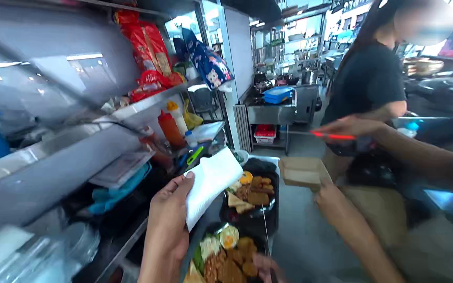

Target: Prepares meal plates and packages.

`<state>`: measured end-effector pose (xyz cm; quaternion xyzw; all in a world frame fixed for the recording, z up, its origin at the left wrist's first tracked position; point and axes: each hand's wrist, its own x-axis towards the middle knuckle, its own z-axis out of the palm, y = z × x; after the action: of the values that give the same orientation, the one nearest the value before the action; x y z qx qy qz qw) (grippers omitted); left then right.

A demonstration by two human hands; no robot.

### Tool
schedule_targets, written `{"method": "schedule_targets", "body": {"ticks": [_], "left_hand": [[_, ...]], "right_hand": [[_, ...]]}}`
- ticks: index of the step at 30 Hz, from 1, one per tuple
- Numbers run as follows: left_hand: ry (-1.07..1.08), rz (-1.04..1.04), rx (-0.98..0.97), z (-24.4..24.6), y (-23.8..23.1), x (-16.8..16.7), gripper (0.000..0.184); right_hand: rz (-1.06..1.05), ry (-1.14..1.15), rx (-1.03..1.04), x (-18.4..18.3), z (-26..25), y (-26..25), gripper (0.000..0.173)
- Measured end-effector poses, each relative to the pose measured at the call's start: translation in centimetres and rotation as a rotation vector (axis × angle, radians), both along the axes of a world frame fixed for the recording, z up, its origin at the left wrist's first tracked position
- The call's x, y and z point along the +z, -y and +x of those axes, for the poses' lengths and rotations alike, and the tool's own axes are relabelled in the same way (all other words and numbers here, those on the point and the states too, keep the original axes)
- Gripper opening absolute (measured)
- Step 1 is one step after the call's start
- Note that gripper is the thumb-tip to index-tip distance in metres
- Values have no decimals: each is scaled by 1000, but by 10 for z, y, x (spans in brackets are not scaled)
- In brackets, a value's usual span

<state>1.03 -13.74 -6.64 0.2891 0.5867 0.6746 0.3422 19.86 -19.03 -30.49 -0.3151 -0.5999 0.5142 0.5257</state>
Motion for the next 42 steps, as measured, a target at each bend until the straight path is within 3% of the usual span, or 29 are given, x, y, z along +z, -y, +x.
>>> {"method": "schedule_targets", "body": {"ticks": [6, 10, 12, 14, 16, 18, 20, 22, 23, 24, 26, 28, 31, 33, 35, 39, 42], "left_hand": [[293, -173, -222, 3, 87, -38, 30], [332, -160, -150, 5, 124, -52, 28], [299, -64, -97, 5, 145, -63, 30], [348, 107, -169, 2, 171, -77, 49], [560, 218, -255, -1, 193, -89, 79], [754, 201, -239, -1, 207, -104, 85], [710, 84, -117, 3, 215, -119, 72], [462, -64, -131, 3, 226, -136, 37], [353, -131, -194, 1, 233, -143, 34], [301, -174, -229, 2, 238, -145, 43], [299, -188, -205, 7, 246, -150, 50], [250, -230, -55, 16, 249, -153, 35], [58, -321, 124, 27, 251, -161, 19], [17, -337, 160, 37, 254, -170, 21], [176, -305, 166, 48, 258, -179, 24], [829, -267, 22, 60, 266, -203, 17], [888, -333, 39, 70, 261, -220, 18]], "right_hand": [[144, -152, 101, 63, -10, -14, 32], [111, -227, 279, 80, -16, -11, 33], [76, -192, 260, 80, -16, 1, 35], [74, -129, 228, 77, -14, 16, 34], [100, -76, 228, 73, -11, 27, 27], [123, -122, 342, 63, -12, 29, 16], [88, -135, 468, 55, -16, 28, 19], [63, -44, 487, 57, -18, 31, 24], [47, 3, 487, 59, -19, 33, 24], [35, 38, 494, 61, -19, 34, 24], [-25, 87, 506, 63, -18, 32, 22], [-155, 126, 539, 65, -13, 30, 11], [-363, 210, 606, 61, 2, 34, 35], [-342, 290, 586, 50, 8, 45, 27], [-315, 362, 531, 35, 11, 58, 33], [-452, 323, 405, 15, 16, 79, 38], [-408, 579, 374, 15, 24, 81, 33]]}}
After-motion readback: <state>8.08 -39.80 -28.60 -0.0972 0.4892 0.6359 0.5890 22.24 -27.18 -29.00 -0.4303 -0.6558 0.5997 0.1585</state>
